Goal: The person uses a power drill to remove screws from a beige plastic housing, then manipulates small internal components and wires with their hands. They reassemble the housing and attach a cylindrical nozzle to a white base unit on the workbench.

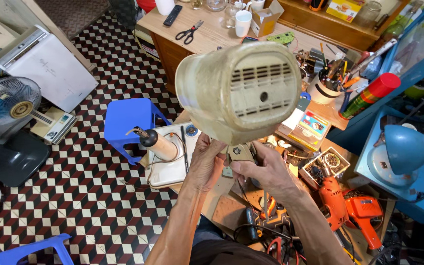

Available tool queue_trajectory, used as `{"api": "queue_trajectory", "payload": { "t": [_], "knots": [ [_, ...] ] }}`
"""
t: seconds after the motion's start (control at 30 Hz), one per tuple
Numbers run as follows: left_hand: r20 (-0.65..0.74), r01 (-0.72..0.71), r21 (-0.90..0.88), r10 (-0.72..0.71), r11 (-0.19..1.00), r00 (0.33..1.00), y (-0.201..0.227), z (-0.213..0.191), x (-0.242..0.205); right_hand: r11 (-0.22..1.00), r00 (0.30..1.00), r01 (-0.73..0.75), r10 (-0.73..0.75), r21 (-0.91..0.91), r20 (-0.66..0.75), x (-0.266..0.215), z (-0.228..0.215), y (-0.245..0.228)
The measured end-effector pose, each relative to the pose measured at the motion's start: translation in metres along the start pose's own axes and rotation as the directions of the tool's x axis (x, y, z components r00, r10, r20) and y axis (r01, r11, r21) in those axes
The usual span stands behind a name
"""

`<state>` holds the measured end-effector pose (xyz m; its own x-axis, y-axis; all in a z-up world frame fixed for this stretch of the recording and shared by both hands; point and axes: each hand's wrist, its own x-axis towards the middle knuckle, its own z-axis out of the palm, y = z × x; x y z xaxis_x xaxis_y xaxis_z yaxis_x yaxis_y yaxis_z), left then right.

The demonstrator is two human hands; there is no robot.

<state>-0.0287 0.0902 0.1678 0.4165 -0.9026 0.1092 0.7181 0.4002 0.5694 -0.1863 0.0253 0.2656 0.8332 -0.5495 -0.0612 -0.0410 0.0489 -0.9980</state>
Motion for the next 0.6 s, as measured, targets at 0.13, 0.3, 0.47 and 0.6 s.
{"api": "queue_trajectory", "payload": {
  "t": [0.13,0.3,0.47,0.6],
  "knots": [
    [0.13,-0.062,-0.023,0.065,0.998,0.989,0.006,-0.002,0.003,0.999,0.999,-0.033,0.034,0.017,-0.009,0.006,-0.003,0.004],
    [-0.052,0.014,0.217,-0.002,0.976,0.999,0.029,0.03,0.003,0.989,0.999,-0.024,0.02,0.146,0.033,0.015,-0.004,0.008],
    [-0.012,0.045,0.246,-0.043,0.968,0.999,0.052,0.059,-0.001,0.962,0.996,0.077,-0.089,0.263,0.032,0.016,0.002,0.006],
    [0.015,0.025,0.253,-0.03,0.967,0.999,0.05,0.062,0.005,0.976,0.998,0.065,-0.065,0.208,-0.007,0.015,0.002,0.001]
  ]
}}
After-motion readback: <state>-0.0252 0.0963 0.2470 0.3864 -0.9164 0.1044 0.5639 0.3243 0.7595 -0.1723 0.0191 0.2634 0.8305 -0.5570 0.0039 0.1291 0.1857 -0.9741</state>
